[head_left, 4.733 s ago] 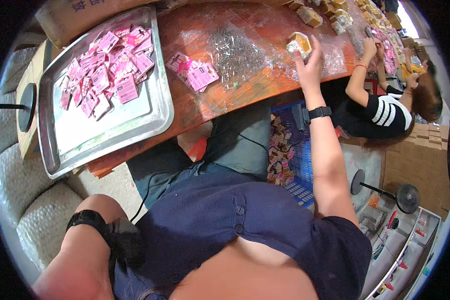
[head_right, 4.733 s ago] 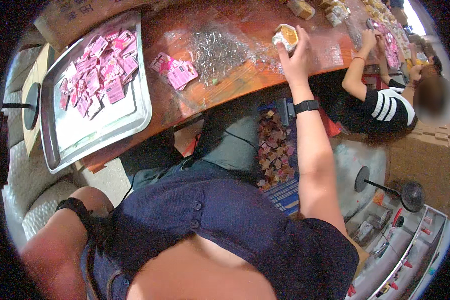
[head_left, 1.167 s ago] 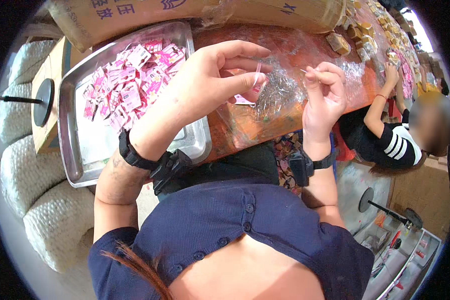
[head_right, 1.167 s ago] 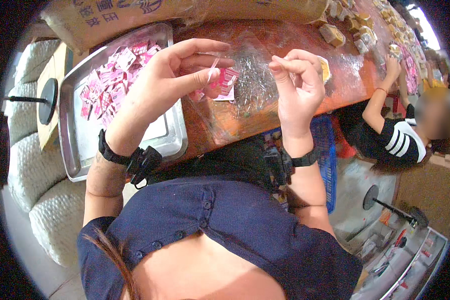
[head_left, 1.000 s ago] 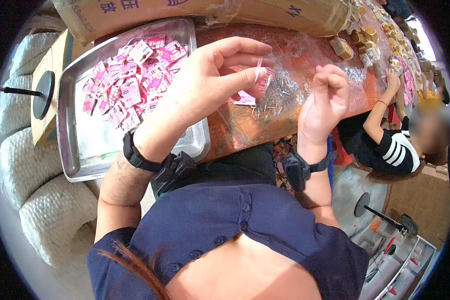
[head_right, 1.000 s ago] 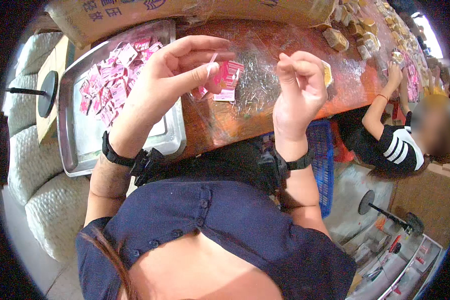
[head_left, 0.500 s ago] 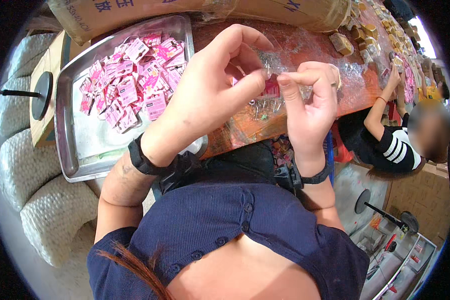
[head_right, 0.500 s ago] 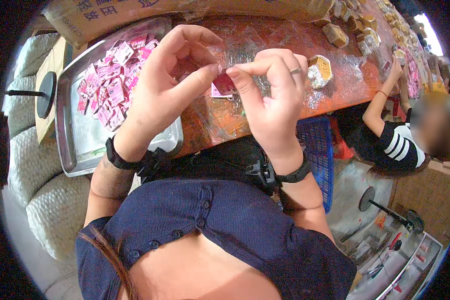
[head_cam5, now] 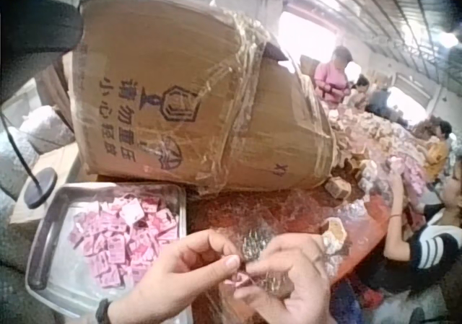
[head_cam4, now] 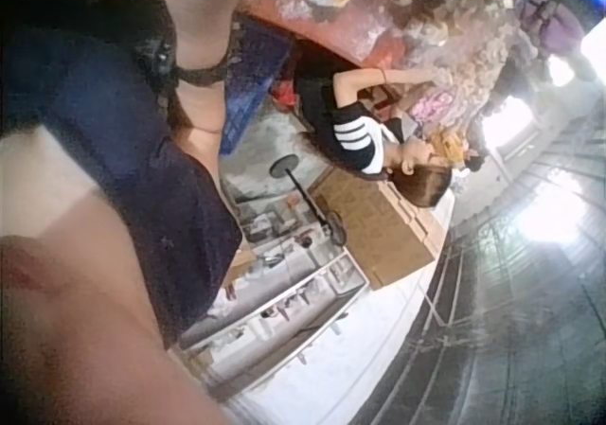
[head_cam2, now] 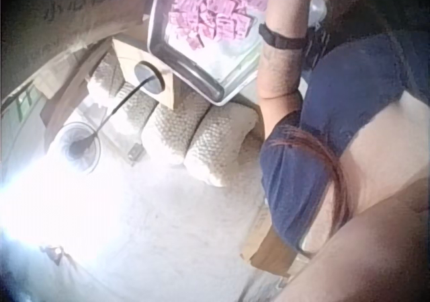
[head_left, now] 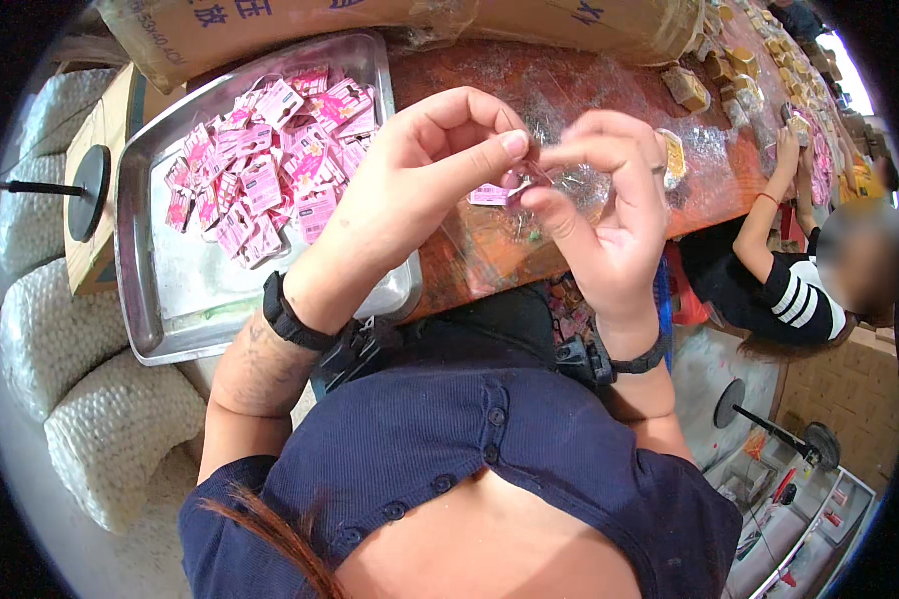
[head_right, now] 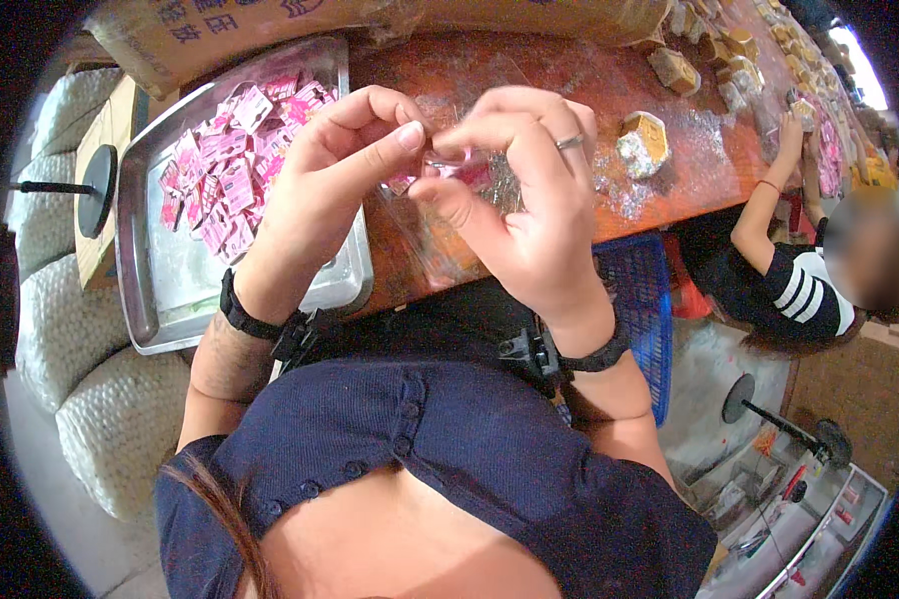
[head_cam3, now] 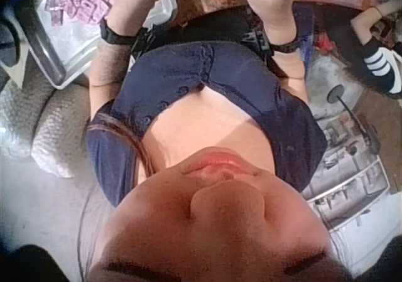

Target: The person is packaging small decorated rectangular objects by placing them into clear plastic bags and then into pink paper sleeves.

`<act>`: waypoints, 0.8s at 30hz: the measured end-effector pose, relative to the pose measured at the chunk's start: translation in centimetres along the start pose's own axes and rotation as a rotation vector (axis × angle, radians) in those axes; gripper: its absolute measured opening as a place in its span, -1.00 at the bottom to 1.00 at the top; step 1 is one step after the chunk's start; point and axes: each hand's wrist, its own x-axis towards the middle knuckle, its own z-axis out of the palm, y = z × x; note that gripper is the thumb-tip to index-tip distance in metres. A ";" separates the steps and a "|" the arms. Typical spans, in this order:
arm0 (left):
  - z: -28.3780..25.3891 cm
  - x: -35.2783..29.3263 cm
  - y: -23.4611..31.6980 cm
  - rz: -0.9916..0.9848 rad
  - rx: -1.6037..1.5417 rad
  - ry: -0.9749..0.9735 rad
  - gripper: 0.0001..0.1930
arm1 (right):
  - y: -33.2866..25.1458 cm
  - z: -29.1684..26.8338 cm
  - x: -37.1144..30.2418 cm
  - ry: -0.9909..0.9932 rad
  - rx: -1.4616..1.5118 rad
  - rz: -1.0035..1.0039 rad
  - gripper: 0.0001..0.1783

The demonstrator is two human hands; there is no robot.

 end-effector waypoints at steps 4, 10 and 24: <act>-0.6 -0.2 0.3 -0.109 -0.036 -0.036 -0.90 | 0.3 -0.7 0.3 -0.107 0.157 0.115 -0.39; -0.7 -0.4 0.2 -0.201 -0.041 -0.093 -0.91 | 1.1 -0.7 -0.4 -0.154 0.164 0.148 -0.51; -0.8 -0.4 -0.2 -0.378 -0.173 -0.160 -0.86 | 0.7 0.4 -1.0 0.025 -0.290 -0.178 -0.82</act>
